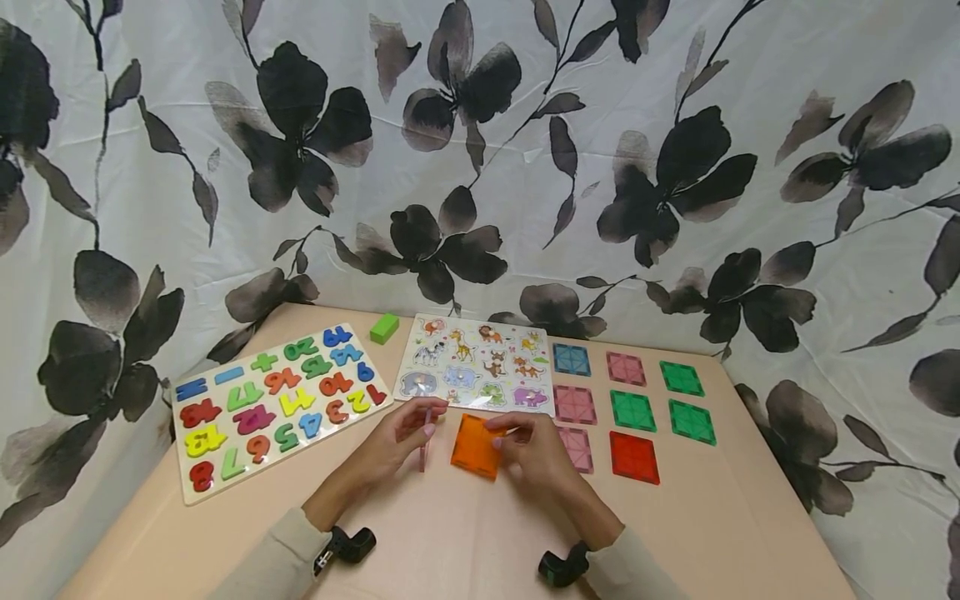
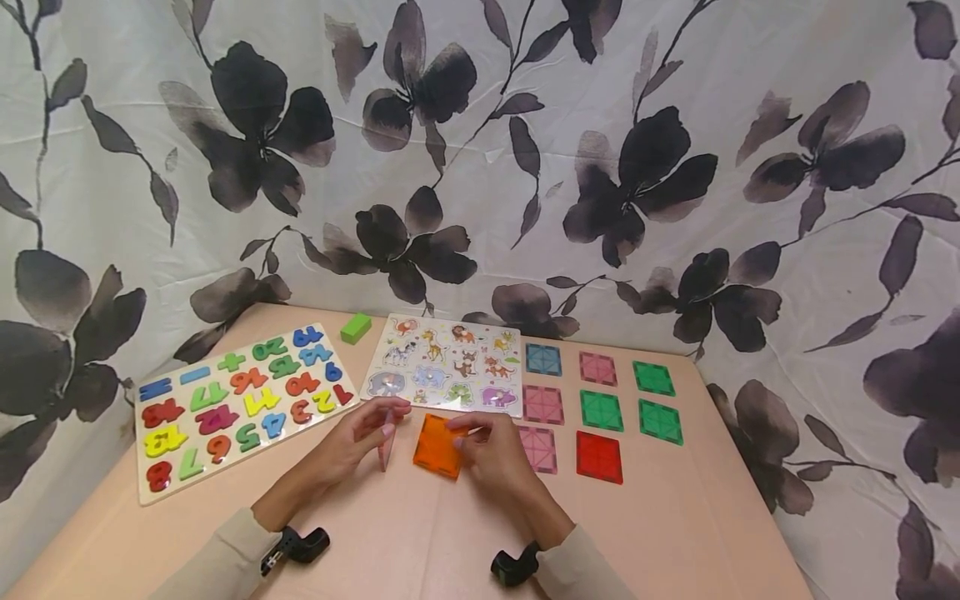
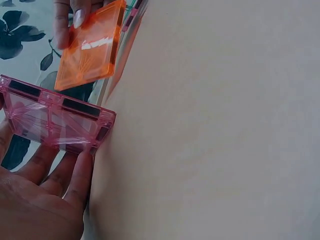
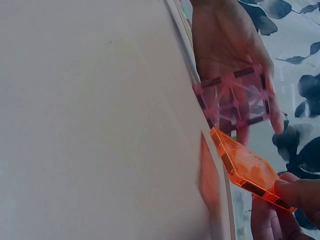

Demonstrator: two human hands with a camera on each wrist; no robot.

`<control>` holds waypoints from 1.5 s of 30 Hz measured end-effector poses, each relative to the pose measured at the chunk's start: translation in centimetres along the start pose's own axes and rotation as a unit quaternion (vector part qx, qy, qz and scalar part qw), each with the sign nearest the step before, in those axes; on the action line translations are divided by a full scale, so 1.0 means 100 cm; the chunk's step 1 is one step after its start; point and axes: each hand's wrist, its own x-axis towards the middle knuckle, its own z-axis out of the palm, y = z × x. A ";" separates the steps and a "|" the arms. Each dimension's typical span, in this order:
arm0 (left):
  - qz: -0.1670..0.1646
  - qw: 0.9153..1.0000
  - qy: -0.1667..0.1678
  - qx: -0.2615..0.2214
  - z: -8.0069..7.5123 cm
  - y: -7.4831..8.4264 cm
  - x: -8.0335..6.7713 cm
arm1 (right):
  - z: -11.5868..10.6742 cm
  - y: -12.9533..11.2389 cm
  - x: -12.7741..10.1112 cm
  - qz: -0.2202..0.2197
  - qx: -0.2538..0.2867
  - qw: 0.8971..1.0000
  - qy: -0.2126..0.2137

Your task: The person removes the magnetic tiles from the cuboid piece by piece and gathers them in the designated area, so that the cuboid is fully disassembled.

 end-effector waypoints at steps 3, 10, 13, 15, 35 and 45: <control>-0.006 1.000 0.007 0.026 -0.001 0.005 -0.002 | -0.011 0.002 -0.004 0.011 -0.002 1.000 0.015; -0.042 0.987 0.030 0.151 -0.013 0.024 -0.012 | -0.036 0.006 -0.014 0.043 0.010 0.998 0.044; -0.050 0.977 0.025 0.207 -0.020 0.032 -0.017 | -0.047 0.006 -0.019 0.057 0.024 0.997 0.055; -0.054 0.967 0.014 0.248 -0.024 0.036 -0.020 | -0.053 0.007 -0.022 0.062 0.028 0.996 0.062; 0.080 0.831 -0.074 0.545 0.014 0.037 -0.017 | -0.120 0.014 -0.055 0.079 0.012 0.990 0.115; 0.135 0.803 -0.070 0.577 0.038 0.044 0.014 | -0.187 0.052 -0.071 0.092 0.019 0.986 0.141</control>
